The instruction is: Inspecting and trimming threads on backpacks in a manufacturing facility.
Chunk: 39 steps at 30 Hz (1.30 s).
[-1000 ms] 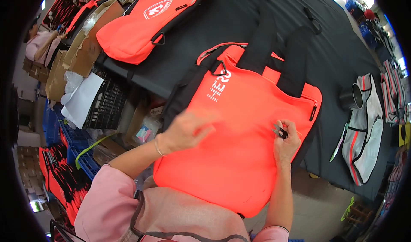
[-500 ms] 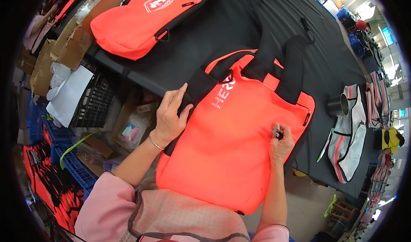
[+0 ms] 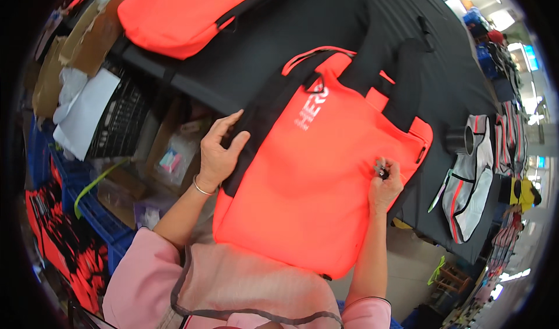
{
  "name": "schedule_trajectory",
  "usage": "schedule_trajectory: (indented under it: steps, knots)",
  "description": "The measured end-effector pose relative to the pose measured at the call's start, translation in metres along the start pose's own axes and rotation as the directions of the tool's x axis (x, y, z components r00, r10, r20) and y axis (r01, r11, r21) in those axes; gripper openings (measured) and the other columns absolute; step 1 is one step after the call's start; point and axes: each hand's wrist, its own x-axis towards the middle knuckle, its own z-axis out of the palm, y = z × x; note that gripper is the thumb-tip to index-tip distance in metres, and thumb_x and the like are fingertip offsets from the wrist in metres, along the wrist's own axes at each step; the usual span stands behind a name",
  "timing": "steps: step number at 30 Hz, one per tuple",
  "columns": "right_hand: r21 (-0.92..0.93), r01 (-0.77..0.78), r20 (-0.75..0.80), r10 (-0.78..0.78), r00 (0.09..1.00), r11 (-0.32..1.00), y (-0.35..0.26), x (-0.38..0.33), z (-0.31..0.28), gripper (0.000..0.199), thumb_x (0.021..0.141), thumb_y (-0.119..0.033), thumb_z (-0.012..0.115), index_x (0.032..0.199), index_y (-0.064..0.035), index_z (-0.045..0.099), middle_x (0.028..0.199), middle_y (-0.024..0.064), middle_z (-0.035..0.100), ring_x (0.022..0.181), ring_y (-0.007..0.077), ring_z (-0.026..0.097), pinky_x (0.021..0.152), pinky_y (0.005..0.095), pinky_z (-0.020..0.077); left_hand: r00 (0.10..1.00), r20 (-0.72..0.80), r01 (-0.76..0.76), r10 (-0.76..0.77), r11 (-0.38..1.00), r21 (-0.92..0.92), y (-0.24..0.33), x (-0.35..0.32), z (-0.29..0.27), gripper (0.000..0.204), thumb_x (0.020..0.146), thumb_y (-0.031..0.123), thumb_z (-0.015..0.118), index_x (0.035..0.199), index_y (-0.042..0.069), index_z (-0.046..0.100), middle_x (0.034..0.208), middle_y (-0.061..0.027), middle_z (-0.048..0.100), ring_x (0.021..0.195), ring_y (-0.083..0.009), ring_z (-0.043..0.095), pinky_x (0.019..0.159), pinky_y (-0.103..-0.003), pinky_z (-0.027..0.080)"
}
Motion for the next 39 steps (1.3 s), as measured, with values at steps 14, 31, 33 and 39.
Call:
schedule_trajectory:
  steps: [14,31,33,39]
  knots:
    - [-0.125,0.073,-0.016,-0.075,0.997,0.990,0.011,0.010,0.002,0.008,0.089,-0.006,0.069,0.090,-0.0036,0.061,0.066,0.0018,0.057,0.062,0.0066,0.053,0.059,0.0236,0.0447,0.783,0.618,0.512,-0.073,0.639,-0.574,-0.014,-0.074,-0.051,0.093,0.064,0.021,0.087,0.140,-0.009,0.043,0.127,-0.0117,0.060,0.113,-0.0167,0.055,0.101,-0.030,0.043]
    - [-0.151,0.070,-0.061,-0.080,0.995,0.986,0.007,0.014,0.003,0.007,0.087,-0.008,0.070,0.091,-0.0071,0.064,0.070,0.0054,0.064,0.063,0.0096,0.058,0.058,0.0287,0.0463,0.925,0.306,0.286,-0.225,0.943,-0.171,0.014,-0.075,-0.037,0.062,0.063,0.011,0.086,0.117,-0.005,0.059,0.104,-0.0154,0.070,0.095,-0.0215,0.066,0.089,-0.033,0.052]
    - [-0.209,-0.023,-0.018,0.019,1.000,0.978,-0.002,0.014,0.001,0.006,0.086,-0.008,0.069,0.089,-0.0076,0.063,0.071,0.0062,0.063,0.063,0.0111,0.058,0.060,0.0277,0.0474,0.931,0.315,0.240,-0.186,0.960,-0.143,0.007,-0.071,-0.033,0.065,0.063,0.014,0.086,0.119,-0.005,0.059,0.105,-0.0181,0.070,0.096,-0.0233,0.068,0.089,-0.033,0.052]
    - [0.458,-0.450,0.278,0.358,0.892,0.767,-0.042,0.017,0.004,0.015,0.095,-0.014,0.065,0.087,-0.0016,0.062,0.067,-0.0059,0.051,0.060,0.0015,0.046,0.054,0.0201,0.0391,0.873,0.422,0.396,-0.244,0.859,-0.324,-0.008,-0.064,-0.046,0.064,0.068,0.003,0.082,0.125,-0.005,0.056,0.114,-0.0105,0.067,0.104,-0.0181,0.064,0.095,-0.032,0.049]
